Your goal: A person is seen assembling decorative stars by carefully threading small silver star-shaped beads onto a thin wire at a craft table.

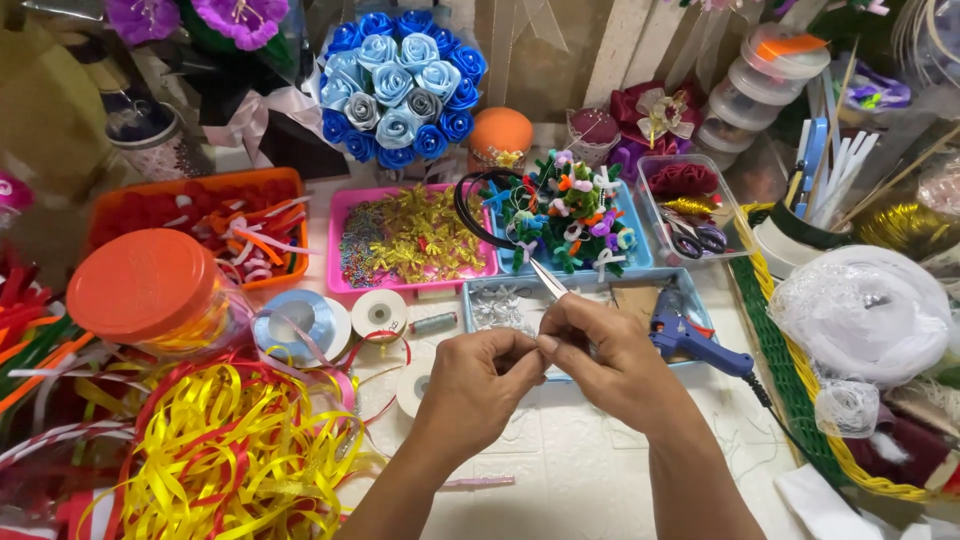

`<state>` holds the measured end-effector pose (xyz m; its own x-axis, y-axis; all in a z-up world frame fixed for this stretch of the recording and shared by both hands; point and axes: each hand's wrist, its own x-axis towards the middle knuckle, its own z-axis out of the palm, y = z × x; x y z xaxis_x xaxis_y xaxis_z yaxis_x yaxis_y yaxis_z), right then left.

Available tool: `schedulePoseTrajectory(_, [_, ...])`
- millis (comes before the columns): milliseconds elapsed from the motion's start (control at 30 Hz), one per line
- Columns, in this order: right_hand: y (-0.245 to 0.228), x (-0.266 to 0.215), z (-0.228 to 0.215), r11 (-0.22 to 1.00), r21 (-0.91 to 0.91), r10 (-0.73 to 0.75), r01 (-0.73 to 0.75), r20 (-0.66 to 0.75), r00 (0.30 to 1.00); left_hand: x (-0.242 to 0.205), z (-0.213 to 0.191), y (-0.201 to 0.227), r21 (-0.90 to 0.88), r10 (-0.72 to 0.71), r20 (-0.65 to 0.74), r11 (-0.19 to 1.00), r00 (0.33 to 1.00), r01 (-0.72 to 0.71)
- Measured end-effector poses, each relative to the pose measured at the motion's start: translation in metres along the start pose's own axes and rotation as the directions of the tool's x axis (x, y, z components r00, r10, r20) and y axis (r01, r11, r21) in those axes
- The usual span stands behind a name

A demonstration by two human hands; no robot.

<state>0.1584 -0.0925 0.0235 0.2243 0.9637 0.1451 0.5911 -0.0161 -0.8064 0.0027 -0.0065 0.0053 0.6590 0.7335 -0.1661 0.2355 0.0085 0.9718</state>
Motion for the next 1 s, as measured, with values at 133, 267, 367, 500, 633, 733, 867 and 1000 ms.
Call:
schedulePoseTrajectory(133, [0.001,0.001,0.0,0.999,-0.015,-0.028,0.028,0.012,1.0,0.001,0.001,0.0,-0.019,0.042,0.0,0.999,0.999,-0.042])
schedulePoseTrajectory(267, [0.005,0.0,-0.001,0.999,0.036,-0.031,0.032,-0.023,0.999,0.003,0.002,0.003,-0.059,-0.018,0.053,0.998,0.998,0.022])
schedulePoseTrajectory(367, [0.008,-0.001,0.001,0.998,0.06,-0.023,0.026,-0.046,0.999,0.004,0.006,-0.003,-0.197,-0.031,0.07,0.979,0.997,0.044])
schedulePoseTrajectory(500, [0.008,0.0,0.005,0.987,0.159,0.018,-0.007,-0.068,0.998,0.006,0.011,-0.01,-0.35,0.043,0.048,0.936,0.998,-0.023])
schedulePoseTrajectory(633, [0.005,-0.001,0.006,0.968,0.25,0.035,-0.017,-0.066,0.997,0.007,0.011,-0.013,-0.38,0.093,-0.015,0.921,0.996,-0.092])
schedulePoseTrajectory(733, [0.005,0.0,0.006,0.977,0.207,0.076,-0.054,-0.1,0.992,0.008,0.012,-0.014,-0.392,0.106,-0.041,0.913,0.994,-0.113])
schedulePoseTrajectory(867, [0.004,-0.001,0.007,0.985,0.16,0.084,-0.06,-0.148,0.985,0.009,0.017,-0.018,-0.444,0.153,-0.071,0.88,0.986,-0.169])
schedulePoseTrajectory(1000, [0.001,0.0,0.008,0.97,0.188,0.181,-0.152,-0.145,0.973,0.008,0.017,-0.013,-0.441,0.192,-0.101,0.871,0.976,-0.216])
